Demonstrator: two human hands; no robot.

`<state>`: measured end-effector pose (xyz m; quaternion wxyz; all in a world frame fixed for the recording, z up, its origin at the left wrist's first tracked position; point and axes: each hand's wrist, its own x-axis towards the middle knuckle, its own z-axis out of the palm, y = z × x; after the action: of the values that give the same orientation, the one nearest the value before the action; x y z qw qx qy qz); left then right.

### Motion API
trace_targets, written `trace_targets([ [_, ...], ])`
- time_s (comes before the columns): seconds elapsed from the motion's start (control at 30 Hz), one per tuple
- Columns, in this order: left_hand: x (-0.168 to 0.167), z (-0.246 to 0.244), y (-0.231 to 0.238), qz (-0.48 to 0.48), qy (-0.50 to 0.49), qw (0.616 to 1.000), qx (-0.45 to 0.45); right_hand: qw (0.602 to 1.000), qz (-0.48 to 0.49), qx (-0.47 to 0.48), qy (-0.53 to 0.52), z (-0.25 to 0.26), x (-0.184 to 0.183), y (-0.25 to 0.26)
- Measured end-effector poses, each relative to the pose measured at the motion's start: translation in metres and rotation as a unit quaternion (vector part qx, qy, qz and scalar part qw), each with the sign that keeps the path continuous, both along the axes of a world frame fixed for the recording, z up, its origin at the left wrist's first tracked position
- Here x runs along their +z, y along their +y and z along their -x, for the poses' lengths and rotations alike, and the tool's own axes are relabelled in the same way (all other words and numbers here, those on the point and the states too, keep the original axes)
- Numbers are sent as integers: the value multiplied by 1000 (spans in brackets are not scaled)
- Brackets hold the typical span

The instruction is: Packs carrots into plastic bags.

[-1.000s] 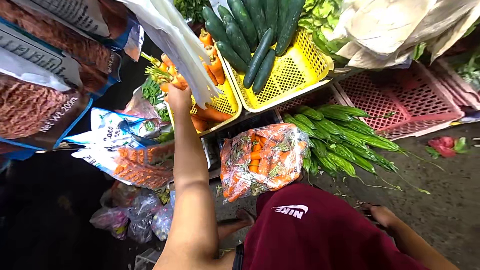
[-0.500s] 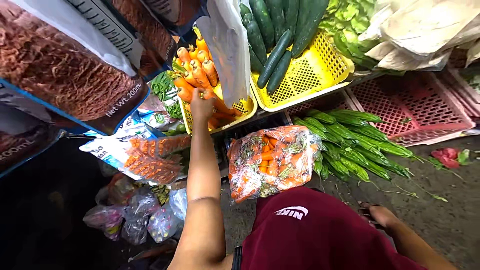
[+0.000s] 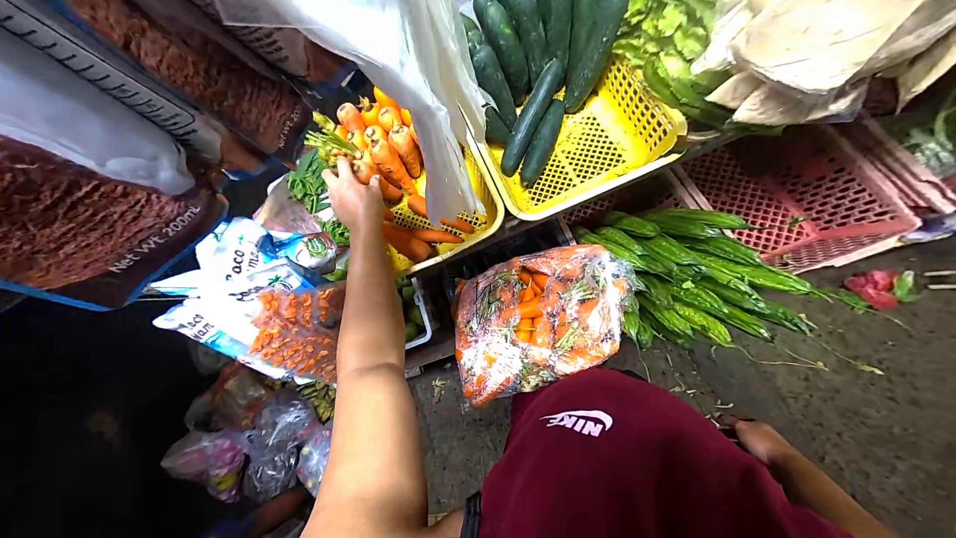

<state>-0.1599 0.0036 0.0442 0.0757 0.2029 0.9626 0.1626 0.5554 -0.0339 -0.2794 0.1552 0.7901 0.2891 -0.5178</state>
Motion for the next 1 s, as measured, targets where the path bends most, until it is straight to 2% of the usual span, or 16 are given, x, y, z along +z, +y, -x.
trace_targets([
  [0.2, 4, -9, 0, 29, 4, 999, -25, 1000, -9, 14, 13, -5, -10, 14],
  [0.37, 11, -18, -6, -1, -10, 1000, 23, 999, -13, 27, 21, -11, -1, 23],
  [0.4, 5, -19, -14, 12, -16, 999, 28, 999, -9, 27, 20, -14, 1, 24],
  [0.47, -31, -18, -36, 46, 14, 999, 4, 999, 6, 36, 15, -22, 3, 25],
  [0.57, -65, -37, -49, 164, -51, 983, -58, 996, 20, 86, 16, -39, -12, 27],
  [0.67, -103, -42, -43, 177, -30, 983, -22, 982, 28, 182, 34, -49, -22, 42],
  [0.7, -110, -47, -39, 177, -27, 984, -4, 982, 26, 187, 31, -59, -22, 46],
  [0.83, -101, -48, -46, 131, -13, 988, 79, 987, 17, 152, 47, -59, -12, 81],
  [0.93, -94, -44, -49, 103, -49, 993, 41, 981, 27, 182, 62, -60, 0, 102],
  [1.0, -103, -43, -50, 78, -67, 994, 25, 969, 59, 231, 66, -60, 8, 112],
])
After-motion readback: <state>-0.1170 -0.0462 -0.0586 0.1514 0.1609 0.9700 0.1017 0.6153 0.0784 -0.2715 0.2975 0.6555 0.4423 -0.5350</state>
